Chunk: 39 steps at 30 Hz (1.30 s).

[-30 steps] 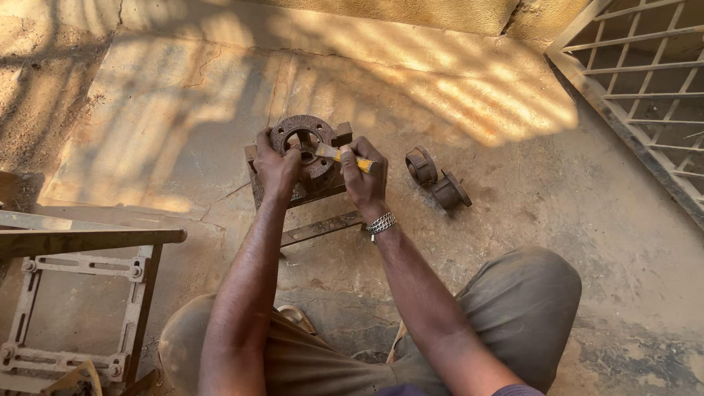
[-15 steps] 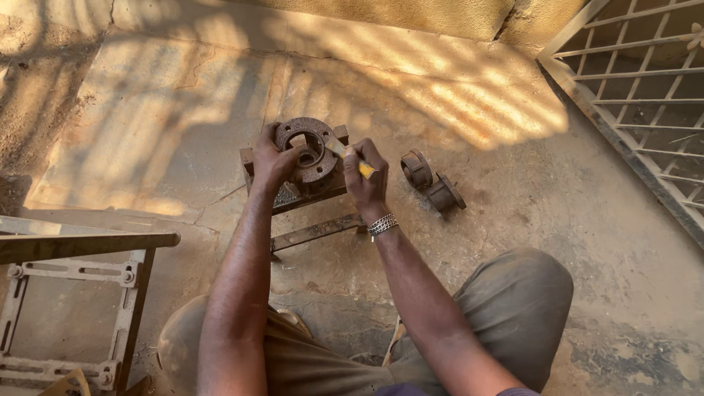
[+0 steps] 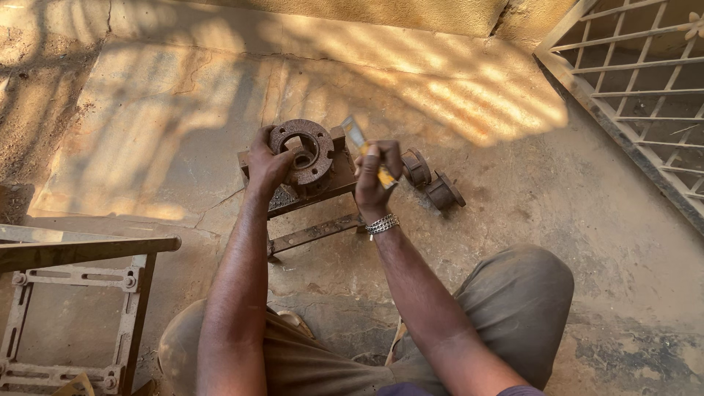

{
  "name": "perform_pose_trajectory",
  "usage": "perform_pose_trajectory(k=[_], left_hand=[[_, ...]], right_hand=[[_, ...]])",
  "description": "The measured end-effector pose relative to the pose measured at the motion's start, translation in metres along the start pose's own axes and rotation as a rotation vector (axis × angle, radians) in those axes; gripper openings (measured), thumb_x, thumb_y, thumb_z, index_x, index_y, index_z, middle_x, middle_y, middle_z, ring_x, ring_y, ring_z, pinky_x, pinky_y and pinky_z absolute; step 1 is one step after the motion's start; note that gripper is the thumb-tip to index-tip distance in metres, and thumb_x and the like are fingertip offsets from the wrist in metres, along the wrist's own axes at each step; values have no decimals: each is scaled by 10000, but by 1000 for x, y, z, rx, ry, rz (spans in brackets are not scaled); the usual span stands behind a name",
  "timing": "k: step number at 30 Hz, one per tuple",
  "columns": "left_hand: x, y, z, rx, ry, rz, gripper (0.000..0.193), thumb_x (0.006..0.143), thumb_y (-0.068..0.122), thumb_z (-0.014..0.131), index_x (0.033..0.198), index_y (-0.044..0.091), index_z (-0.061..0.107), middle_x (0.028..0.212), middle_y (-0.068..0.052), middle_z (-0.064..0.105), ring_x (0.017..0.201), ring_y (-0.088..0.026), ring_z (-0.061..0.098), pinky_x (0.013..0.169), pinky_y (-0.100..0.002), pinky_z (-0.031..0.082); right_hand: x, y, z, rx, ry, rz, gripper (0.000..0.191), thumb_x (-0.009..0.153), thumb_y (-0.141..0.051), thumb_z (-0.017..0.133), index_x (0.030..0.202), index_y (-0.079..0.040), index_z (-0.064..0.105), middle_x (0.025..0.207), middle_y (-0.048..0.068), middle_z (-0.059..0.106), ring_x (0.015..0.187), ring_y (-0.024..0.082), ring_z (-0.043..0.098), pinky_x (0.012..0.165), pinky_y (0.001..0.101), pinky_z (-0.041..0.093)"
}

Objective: The person sits on the ground and uses a yellow-handled scraper to remove rust and debris from a rusty cast-iron housing mounted on a small metal frame, working around the central opening and bolt holes, then continues scraping other surfaces of the assembly.

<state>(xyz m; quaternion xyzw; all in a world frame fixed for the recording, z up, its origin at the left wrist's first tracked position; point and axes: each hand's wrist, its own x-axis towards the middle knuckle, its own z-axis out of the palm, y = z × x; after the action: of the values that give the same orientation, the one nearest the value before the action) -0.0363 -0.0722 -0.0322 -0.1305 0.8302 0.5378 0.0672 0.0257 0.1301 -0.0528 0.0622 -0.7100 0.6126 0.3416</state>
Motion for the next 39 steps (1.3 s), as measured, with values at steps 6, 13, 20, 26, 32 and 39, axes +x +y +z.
perform_pose_trajectory(k=[6,13,20,26,32,39], left_hand=[[0,-2,-2,-30,-9,60,732,771,-19,726,1457,38,478,1204,-204,698,821,-221,739,690,-352,668],[0,-4,-2,-65,-11,111,705,754,-27,742,1408,14,482,1180,-188,674,747,-185,714,594,-333,638],[0,-5,-1,-68,-34,63,687,759,-53,679,1413,10,482,1194,-186,654,746,-228,717,599,-385,657],[2,-9,1,-36,-16,164,724,752,-8,758,1421,8,482,1244,-220,662,1001,-264,726,878,-406,643],[6,-10,5,26,-21,128,756,761,116,836,1424,38,481,1340,-232,626,1188,-316,668,1011,-464,586],[4,-8,3,16,-20,138,826,754,235,902,1432,35,474,1391,-242,580,1253,-341,623,1053,-492,541]], right_hand=[[-1,-6,2,68,118,78,283,1054,-341,557,892,-109,558,710,-6,572,583,53,552,471,225,475],[11,-2,3,40,-19,86,320,1052,-345,546,822,-123,571,626,-25,559,516,53,544,423,217,477],[10,7,1,-139,-104,59,329,1056,-353,577,827,-115,564,655,-13,561,548,70,485,469,234,402],[11,0,4,-117,-10,-64,359,1068,-377,560,813,-125,570,710,-18,588,604,70,534,496,257,469],[5,-11,-1,38,-2,-41,304,1086,-327,577,899,-88,556,743,-16,549,660,69,509,588,262,441],[9,-9,-3,-7,126,-60,326,1050,-376,581,851,-119,560,721,-26,540,590,60,507,500,234,456]])
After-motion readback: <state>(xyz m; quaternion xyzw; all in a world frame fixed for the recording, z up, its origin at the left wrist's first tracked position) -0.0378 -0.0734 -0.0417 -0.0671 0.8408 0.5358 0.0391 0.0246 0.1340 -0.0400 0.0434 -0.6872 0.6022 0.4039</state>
